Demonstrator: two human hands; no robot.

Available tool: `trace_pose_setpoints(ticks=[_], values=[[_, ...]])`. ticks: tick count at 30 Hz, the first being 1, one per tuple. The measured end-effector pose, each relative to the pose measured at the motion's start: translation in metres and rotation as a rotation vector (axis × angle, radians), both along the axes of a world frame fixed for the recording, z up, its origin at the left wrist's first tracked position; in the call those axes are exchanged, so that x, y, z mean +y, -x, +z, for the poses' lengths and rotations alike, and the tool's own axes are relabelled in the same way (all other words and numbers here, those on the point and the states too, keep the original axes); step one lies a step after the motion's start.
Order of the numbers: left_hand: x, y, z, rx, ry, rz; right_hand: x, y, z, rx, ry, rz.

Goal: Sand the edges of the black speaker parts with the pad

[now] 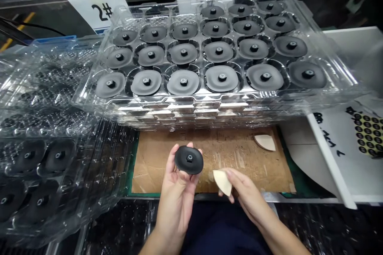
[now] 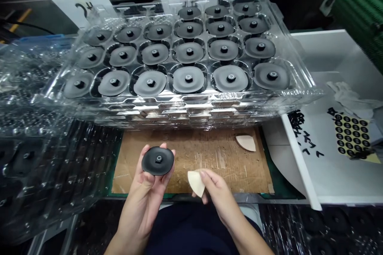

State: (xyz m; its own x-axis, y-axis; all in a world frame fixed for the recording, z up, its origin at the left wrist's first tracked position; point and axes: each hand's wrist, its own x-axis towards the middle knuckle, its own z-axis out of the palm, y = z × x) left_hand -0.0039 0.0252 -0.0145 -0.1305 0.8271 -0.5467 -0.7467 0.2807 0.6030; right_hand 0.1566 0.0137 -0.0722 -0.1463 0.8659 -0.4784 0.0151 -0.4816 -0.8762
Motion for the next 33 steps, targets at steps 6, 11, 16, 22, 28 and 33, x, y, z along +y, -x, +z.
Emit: trace_pose_setpoints(ticks=[6, 11, 16, 22, 28, 33], values=[[0.001, -0.005, 0.001, 0.002, 0.011, -0.042, 0.019, -0.009, 0.019, 0.009, -0.011, -0.081], [-0.002, -0.011, 0.004, 0.075, -0.063, -0.026, 0.036, 0.006, 0.074, -0.231, -0.409, 0.065], [-0.006, -0.016, 0.006, 0.062, -0.096, -0.029, 0.029, 0.016, 0.097, -0.324, -0.645, 0.288], [-0.007, -0.018, 0.004, 0.013, -0.090, -0.024, 0.028, 0.008, 0.092, -0.319, -0.621, 0.332], [-0.007, -0.013, 0.007, 0.016, -0.104, -0.019, 0.030, 0.012, 0.098, -0.293, -0.611, 0.381], [-0.007, -0.011, 0.004, 0.004, -0.126, -0.014, 0.033, 0.014, 0.097, -0.370, -0.660, 0.324]])
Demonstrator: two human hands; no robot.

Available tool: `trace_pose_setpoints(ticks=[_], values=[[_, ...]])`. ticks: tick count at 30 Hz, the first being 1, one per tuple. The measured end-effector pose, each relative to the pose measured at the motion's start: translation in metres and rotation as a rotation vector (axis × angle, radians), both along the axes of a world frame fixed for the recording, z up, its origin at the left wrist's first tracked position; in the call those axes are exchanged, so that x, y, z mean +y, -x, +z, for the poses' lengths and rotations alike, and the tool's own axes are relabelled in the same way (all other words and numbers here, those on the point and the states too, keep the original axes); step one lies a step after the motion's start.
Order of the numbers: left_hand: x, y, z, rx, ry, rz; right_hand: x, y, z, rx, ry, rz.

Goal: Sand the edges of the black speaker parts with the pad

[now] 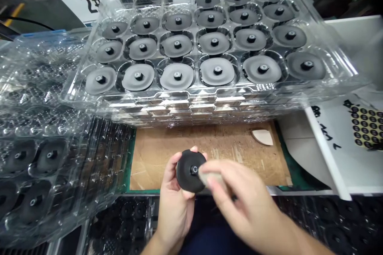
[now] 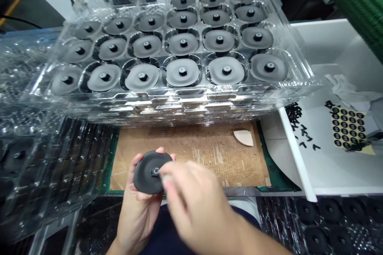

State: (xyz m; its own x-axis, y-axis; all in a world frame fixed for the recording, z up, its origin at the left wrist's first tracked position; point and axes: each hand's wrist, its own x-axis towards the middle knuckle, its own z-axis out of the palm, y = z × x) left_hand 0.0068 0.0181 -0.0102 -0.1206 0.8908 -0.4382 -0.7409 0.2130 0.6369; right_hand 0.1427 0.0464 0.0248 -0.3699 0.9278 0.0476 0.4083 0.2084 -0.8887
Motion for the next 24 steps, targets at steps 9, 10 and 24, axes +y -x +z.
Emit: trace_pose_setpoints(ticks=[9, 10, 24], values=[[0.001, 0.003, 0.001, -0.027, 0.048, 0.018, 0.004, 0.003, -0.002, 0.051, 0.059, 0.025], [0.002, 0.004, 0.000, -0.027, 0.051, 0.019, 0.007, 0.002, -0.008, 0.068, 0.109, 0.013], [0.012, 0.008, -0.006, -0.076, 0.101, -0.022, -0.034, -0.011, -0.102, 0.028, 0.480, -0.246]])
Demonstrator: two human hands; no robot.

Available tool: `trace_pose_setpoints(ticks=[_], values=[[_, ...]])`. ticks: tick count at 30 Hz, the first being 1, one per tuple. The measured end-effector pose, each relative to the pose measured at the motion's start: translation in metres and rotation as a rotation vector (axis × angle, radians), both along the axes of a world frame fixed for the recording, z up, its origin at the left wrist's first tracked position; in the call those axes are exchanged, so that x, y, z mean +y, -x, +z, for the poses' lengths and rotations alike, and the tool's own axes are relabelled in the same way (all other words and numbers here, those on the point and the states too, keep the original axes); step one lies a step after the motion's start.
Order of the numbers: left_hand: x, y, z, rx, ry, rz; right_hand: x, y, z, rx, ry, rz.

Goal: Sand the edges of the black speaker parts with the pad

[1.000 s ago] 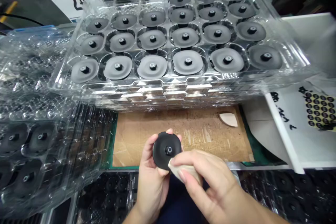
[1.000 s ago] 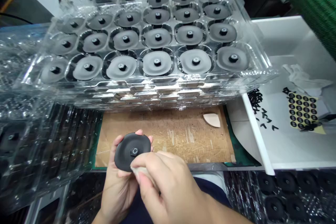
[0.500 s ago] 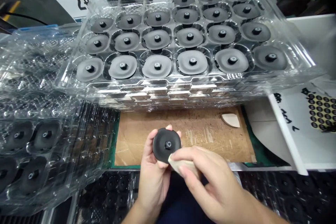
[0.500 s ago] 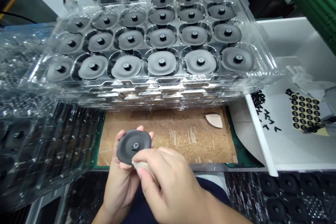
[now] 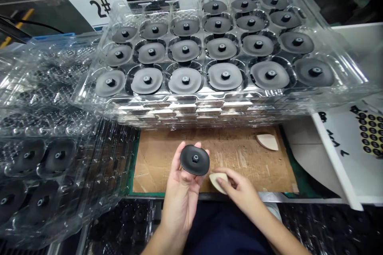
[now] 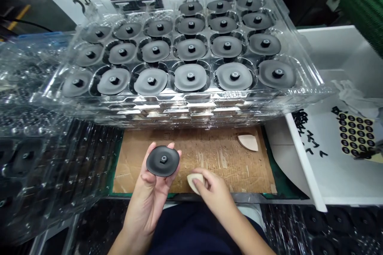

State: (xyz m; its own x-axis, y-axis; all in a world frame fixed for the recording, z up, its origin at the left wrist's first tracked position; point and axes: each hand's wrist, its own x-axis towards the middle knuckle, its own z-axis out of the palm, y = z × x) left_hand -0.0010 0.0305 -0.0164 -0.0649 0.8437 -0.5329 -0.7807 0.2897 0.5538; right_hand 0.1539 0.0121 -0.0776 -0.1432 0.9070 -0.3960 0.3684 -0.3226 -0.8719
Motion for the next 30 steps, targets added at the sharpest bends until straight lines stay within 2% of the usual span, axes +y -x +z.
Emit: trace_pose_setpoints(ticks=[2, 5, 8, 10, 12, 14, 18, 19, 22, 23, 26, 27, 28, 30], values=[[0.000, -0.001, 0.000, 0.002, 0.011, -0.027, 0.010, -0.002, 0.017, 0.020, -0.009, -0.046], [-0.003, -0.004, 0.001, 0.015, 0.021, -0.068, 0.030, 0.003, 0.058, 0.077, -0.115, -0.087], [-0.008, -0.004, 0.003, 0.004, 0.064, -0.153, 0.044, 0.019, 0.096, 0.103, -0.439, 0.035], [-0.010, -0.002, 0.003, -0.005, 0.130, -0.201, 0.050, 0.026, 0.110, 0.090, -0.522, 0.211], [-0.012, 0.000, 0.004, 0.010, 0.174, -0.183, 0.053, 0.029, 0.115, 0.098, -0.442, 0.409], [-0.011, 0.001, 0.005, 0.024, 0.165, -0.145, 0.053, 0.029, 0.115, 0.086, -0.375, 0.484], [-0.009, 0.000, 0.011, -0.035, 0.109, -0.201, 0.045, 0.028, 0.115, 0.053, -0.582, 0.234], [-0.009, 0.000, 0.012, -0.040, 0.103, -0.216, 0.042, 0.027, 0.116, 0.074, -0.577, 0.243], [-0.011, 0.001, 0.012, -0.021, 0.093, -0.203, 0.040, 0.023, 0.121, 0.117, -0.401, 0.416], [-0.011, 0.001, 0.012, -0.021, 0.087, -0.202, 0.040, 0.023, 0.121, 0.102, -0.389, 0.415], [-0.013, -0.003, 0.015, -0.042, 0.075, -0.244, 0.042, 0.026, 0.122, 0.021, -0.580, 0.247], [-0.014, -0.004, 0.017, -0.047, 0.079, -0.258, 0.041, 0.026, 0.122, 0.020, -0.626, 0.229], [-0.014, -0.004, 0.019, -0.051, 0.085, -0.265, 0.040, 0.023, 0.123, 0.038, -0.631, 0.255], [-0.016, -0.005, 0.022, -0.058, 0.096, -0.261, 0.035, 0.013, 0.125, 0.090, -0.532, 0.388]])
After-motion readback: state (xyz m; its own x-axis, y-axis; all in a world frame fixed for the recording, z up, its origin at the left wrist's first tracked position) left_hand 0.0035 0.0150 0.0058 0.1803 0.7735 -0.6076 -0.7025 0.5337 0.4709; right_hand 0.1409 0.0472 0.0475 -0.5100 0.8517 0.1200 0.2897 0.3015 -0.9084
